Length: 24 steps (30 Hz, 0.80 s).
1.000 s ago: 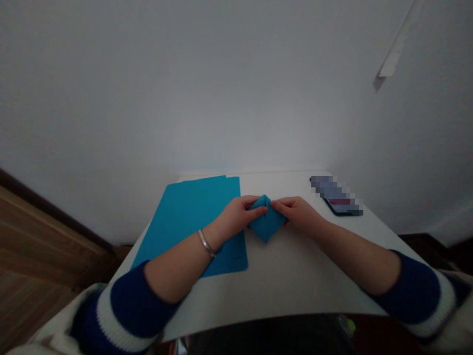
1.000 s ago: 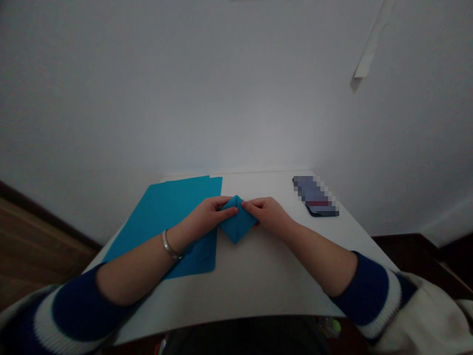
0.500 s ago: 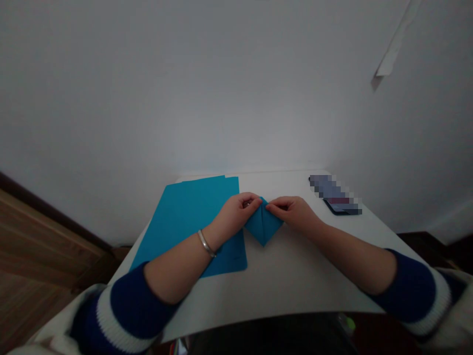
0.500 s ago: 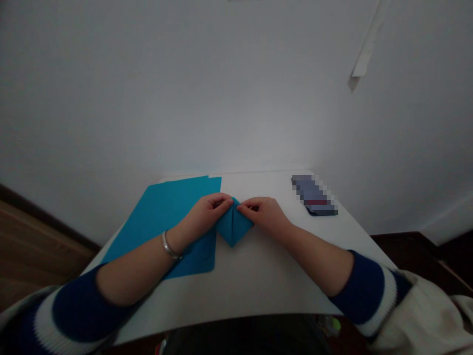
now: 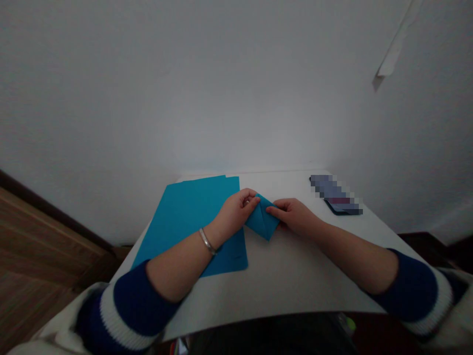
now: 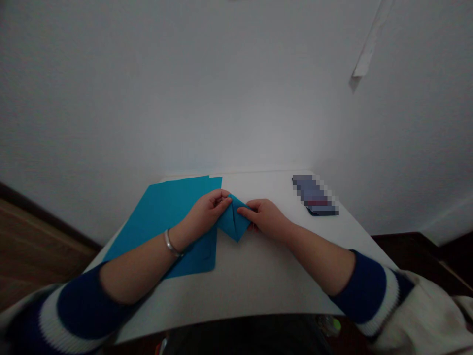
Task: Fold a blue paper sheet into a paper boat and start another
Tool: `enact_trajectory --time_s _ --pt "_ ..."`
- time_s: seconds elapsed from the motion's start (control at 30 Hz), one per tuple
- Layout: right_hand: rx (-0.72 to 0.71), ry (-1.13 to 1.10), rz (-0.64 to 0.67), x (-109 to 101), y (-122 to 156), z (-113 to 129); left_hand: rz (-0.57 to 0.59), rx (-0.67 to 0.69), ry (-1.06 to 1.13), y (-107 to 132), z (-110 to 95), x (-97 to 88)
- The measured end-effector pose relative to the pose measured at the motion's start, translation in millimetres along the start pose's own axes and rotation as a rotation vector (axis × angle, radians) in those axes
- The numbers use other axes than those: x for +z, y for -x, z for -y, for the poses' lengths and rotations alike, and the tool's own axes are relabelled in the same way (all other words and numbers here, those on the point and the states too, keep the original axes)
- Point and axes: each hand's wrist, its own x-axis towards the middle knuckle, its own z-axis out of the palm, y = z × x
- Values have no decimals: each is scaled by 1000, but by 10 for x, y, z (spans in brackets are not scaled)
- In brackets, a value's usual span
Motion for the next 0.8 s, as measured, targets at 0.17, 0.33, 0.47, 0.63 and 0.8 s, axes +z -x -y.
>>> enact_trajectory --time_s 0.17,0.33,0.47,0.63,0.8 --pt "-54 81 -165 -49 -16 -5 166 -71 161 -6 47 27" --pt "-64 34 -156 -54 -28 -30 130 -68 168 -1 66 41" --pt "-83 5 -95 -36 -27 -61 22 -82 168 -5 60 39" --pt "-84 4 -84 -42 -15 -58 -14 -105 165 -2 34 40" --pt "-123 -33 -74 -50 -20 -54 141 -114 51 1 30 8"
